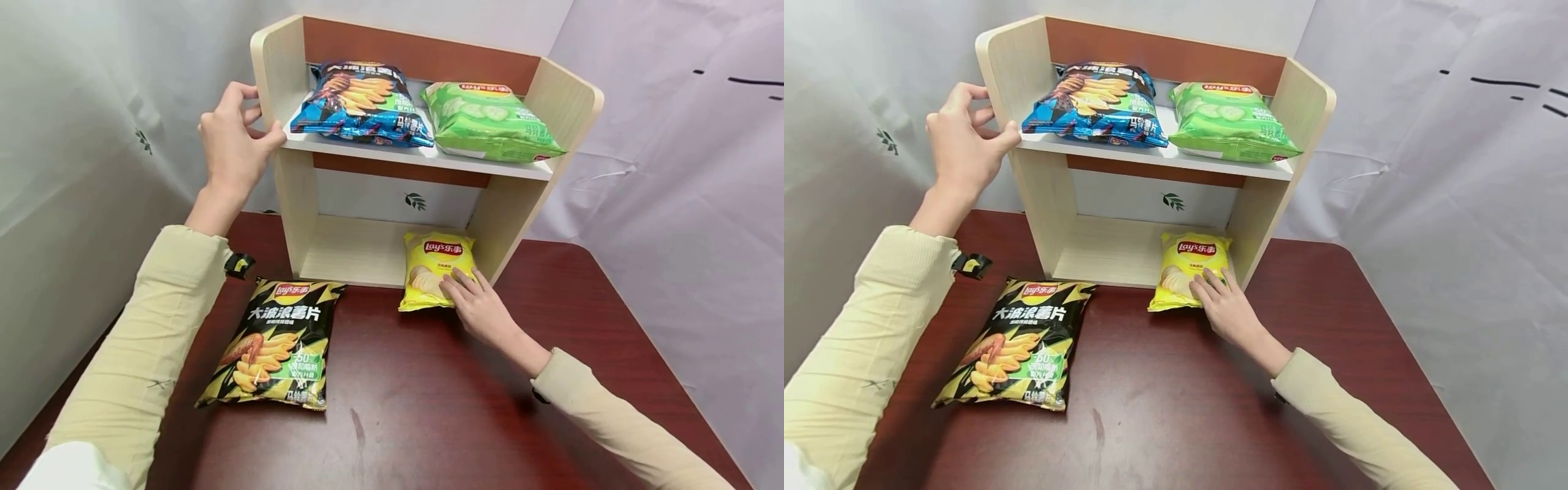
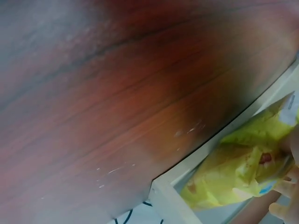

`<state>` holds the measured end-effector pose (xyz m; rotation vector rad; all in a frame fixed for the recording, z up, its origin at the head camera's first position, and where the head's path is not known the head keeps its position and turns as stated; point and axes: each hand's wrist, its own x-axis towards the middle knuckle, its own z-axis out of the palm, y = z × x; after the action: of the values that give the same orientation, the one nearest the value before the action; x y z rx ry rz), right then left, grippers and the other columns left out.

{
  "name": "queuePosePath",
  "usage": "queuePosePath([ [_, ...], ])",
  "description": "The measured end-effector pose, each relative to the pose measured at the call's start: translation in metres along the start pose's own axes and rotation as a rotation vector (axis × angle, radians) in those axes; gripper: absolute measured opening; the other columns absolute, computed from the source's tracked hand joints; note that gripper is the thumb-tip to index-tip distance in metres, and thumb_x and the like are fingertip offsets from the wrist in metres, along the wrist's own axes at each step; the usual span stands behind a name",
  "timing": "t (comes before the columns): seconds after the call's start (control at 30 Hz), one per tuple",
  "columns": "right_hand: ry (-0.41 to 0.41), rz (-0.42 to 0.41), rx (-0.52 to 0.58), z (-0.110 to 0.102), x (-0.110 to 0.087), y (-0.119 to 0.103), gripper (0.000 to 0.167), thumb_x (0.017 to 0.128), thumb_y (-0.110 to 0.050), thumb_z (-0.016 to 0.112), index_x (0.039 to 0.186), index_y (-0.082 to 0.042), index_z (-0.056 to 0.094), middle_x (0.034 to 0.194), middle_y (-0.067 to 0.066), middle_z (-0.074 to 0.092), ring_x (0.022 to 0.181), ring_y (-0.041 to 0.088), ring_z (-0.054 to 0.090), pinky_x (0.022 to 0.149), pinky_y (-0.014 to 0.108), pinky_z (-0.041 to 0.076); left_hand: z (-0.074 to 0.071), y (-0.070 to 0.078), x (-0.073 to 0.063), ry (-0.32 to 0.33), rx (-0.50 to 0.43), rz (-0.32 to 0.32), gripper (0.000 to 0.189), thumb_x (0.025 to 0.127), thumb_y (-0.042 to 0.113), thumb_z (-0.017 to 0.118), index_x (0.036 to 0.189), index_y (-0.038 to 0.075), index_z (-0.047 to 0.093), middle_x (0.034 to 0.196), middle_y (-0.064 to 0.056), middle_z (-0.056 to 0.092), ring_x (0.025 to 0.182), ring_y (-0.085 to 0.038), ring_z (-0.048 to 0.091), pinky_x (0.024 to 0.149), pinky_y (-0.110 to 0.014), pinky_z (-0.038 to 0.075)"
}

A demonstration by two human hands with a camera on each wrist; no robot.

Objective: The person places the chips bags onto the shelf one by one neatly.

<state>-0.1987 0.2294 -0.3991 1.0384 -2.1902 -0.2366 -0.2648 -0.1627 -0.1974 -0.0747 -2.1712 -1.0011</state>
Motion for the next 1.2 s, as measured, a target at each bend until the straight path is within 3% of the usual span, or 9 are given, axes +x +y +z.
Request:
queuePosePath([
  [0.17, 0.010, -0.037, -0.067, -0.002, 0.002, -0.004, 0.038, 0.081, -0.020, 0.064, 0.115, -0.002, 0.061, 0.122, 0.015, 0.066, 0.120, 0.032, 0.058, 0.099, 0.052, 0.048, 0.000, -0.001, 0.000, -0.002, -0.017, -0.004, 0.041, 0.086, 0.027, 0.061, 0.124, 0.011, 0.057, 0.132, 0.001, 0.060, 0.105, -0.016, 0.068, 0.086, -0.027, 0.056],
  [0.3, 0.057, -0.068, -0.105, -0.004, 0.005, -0.008, 0.030, 0.089, -0.013, 0.050, 0.115, -0.005, 0.063, 0.115, 0.010, 0.066, 0.109, 0.028, 0.061, 0.087, 0.041, 0.053, 0.000, -0.002, 0.000, 0.002, -0.021, 0.003, 0.041, 0.086, 0.027, 0.062, 0.123, 0.011, 0.057, 0.131, -0.001, 0.060, 0.105, -0.018, 0.068, 0.087, -0.029, 0.056],
  [0.47, 0.087, -0.071, -0.076, -0.004, 0.006, -0.011, 0.036, 0.091, -0.001, 0.039, 0.114, -0.006, 0.066, 0.103, 0.008, 0.067, 0.096, 0.028, 0.063, 0.077, 0.037, 0.056, 0.000, -0.002, 0.001, -0.007, -0.006, -0.006, 0.041, 0.087, 0.026, 0.062, 0.124, 0.010, 0.056, 0.131, -0.001, 0.059, 0.106, -0.018, 0.067, 0.088, -0.030, 0.056],
  [0.7, 0.011, 0.034, -0.038, -0.001, 0.006, -0.010, 0.038, 0.083, 0.003, 0.056, 0.117, -0.008, 0.068, 0.111, 0.009, 0.071, 0.103, 0.031, 0.066, 0.080, 0.043, 0.058, 0.001, -0.002, 0.002, -0.011, 0.007, -0.015, 0.041, 0.087, 0.026, 0.063, 0.125, 0.010, 0.056, 0.132, 0.000, 0.059, 0.107, -0.016, 0.066, 0.089, -0.030, 0.056],
  [1.0, -0.044, 0.120, -0.035, 0.008, 0.006, -0.009, 0.040, 0.084, -0.001, 0.057, 0.122, -0.009, 0.065, 0.119, 0.010, 0.069, 0.110, 0.034, 0.064, 0.084, 0.045, 0.057, -0.001, -0.002, 0.000, -0.014, 0.011, -0.014, 0.042, 0.087, 0.027, 0.062, 0.125, 0.010, 0.056, 0.131, 0.000, 0.059, 0.107, -0.017, 0.067, 0.089, -0.030, 0.056],
  [1.2, -0.201, 0.189, -0.037, 0.010, 0.002, -0.009, 0.058, 0.083, -0.022, 0.071, 0.137, -0.012, 0.053, 0.141, 0.012, 0.054, 0.123, 0.035, 0.056, 0.092, 0.049, 0.053, 0.000, -0.002, 0.000, -0.008, 0.001, 0.005, 0.041, 0.087, 0.025, 0.062, 0.124, 0.009, 0.056, 0.129, -0.002, 0.060, 0.102, -0.020, 0.069, 0.089, -0.032, 0.056],
])
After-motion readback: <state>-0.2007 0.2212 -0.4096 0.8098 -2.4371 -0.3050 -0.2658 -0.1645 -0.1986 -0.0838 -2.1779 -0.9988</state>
